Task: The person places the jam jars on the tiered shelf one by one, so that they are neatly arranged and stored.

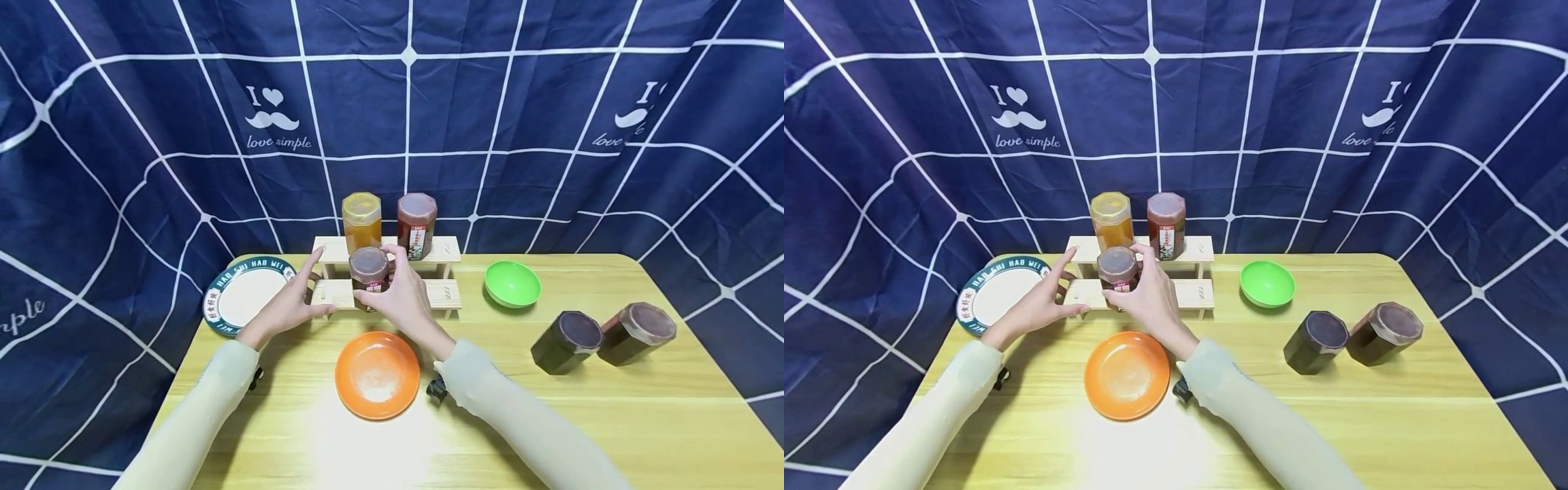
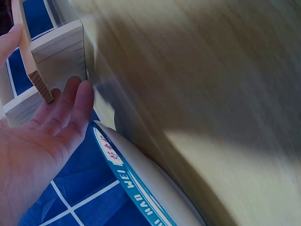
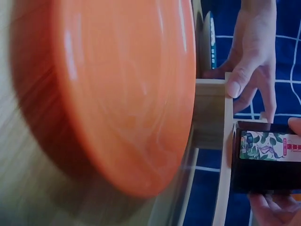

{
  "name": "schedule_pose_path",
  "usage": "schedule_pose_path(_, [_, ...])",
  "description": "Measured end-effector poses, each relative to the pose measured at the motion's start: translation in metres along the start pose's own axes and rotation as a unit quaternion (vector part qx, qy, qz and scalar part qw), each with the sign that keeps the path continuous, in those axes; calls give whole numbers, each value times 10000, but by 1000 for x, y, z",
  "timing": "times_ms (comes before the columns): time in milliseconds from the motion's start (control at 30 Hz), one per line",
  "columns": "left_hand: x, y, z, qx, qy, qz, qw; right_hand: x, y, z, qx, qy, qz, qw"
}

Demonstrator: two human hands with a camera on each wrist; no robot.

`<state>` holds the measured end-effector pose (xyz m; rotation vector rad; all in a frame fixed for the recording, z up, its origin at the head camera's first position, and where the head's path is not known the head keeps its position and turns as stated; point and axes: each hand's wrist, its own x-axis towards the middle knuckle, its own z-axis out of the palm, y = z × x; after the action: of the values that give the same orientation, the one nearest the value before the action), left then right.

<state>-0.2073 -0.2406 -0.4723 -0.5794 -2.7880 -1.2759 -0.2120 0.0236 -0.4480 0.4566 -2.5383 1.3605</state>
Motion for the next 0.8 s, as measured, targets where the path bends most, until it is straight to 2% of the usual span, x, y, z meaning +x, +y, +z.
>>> schedule_pose_path(400, [-1, -1, 0, -48, 29, 32, 10000, 2, -3, 11, -434, 142, -197, 9988])
schedule_pose_path(800, [-2, 0, 2, -138, 33, -21, 9999, 2, 0, 8, -255, -235, -327, 9989])
